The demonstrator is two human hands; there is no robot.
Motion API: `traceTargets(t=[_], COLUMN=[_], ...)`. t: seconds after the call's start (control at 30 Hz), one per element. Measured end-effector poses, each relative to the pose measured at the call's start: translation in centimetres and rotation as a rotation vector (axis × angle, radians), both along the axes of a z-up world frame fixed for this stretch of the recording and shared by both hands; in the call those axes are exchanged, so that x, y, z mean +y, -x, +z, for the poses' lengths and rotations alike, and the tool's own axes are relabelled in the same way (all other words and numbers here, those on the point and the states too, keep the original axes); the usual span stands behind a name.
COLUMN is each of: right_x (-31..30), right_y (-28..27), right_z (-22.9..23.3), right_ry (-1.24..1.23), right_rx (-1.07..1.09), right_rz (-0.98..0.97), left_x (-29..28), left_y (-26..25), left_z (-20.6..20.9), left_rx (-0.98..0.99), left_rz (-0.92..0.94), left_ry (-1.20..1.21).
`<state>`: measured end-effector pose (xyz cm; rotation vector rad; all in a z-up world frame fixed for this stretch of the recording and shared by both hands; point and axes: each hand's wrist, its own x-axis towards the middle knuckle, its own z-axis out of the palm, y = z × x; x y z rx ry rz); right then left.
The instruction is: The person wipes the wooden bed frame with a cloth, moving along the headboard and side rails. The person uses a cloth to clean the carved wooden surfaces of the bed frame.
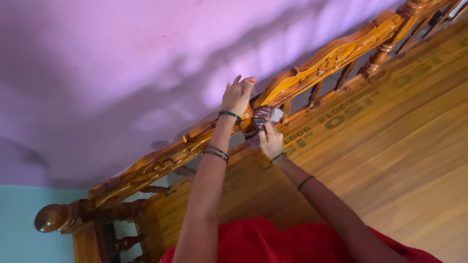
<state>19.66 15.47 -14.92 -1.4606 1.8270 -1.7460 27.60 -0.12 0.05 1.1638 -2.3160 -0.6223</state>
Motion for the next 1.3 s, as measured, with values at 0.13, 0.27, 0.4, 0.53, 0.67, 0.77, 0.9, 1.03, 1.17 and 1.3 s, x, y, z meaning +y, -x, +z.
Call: traceTargets(t=[0.13, 0.27, 0.4, 0.53, 0.67, 0.77, 0.9, 1.03, 1.17, 1.3], right_x=[-0.7, -1.0, -1.6, -1.1, 0.7, 1.5, 0.4, -0.5, -3.0, -3.5], right_y=[2.9, 5.5, 2.0, 0.6, -0.3, -0.4, 0.6, -0.4, -3.9, -1.8], right_z=[-2.9, 1.6, 8.1, 10.0, 8.5, 7.0, 9.2, 15.2, 16.3, 13.7], right_ry=[-0.141, -0.116, -0.076, 0.018, 0.094, -0.092, 0.217, 0.086, 0.260, 0.006], right_rx=[0.008, -0.285, 0.226, 0.254, 0.312, 0.139, -0.288, -0.391, 0.755, -0.300], right_rz=[-0.004, 0.081, 0.036, 0.023, 0.023, 0.134, 0.117, 0.197, -0.264, 0.004], left_x=[-0.6, -0.6, 0.5, 0.1, 0.0, 0.6, 0.2, -1.0, -1.9, -2.7], left_y=[0.1, 0.5, 0.0, -2.5, -6.3, -8.2, -10.7, -12.5, -13.6, -14.5], left_z=[-0.9, -0.4, 0.0, 0.3, 2.5, 3.8, 3.8, 3.4, 3.0, 2.9], left_rx=[0.056, -0.106, -0.151, 0.098, 0.222, 0.224, 0.271, 0.409, 0.483, 0.499], left_rz=[-0.004, 0.015, -0.039, -0.096, 0.005, 0.123, 0.180, 0.192, 0.193, 0.179], left_ry=[0.059, 0.032, 0.019, -0.250, -0.324, -0.412, -0.334, -0.219, -0.219, -0.211])
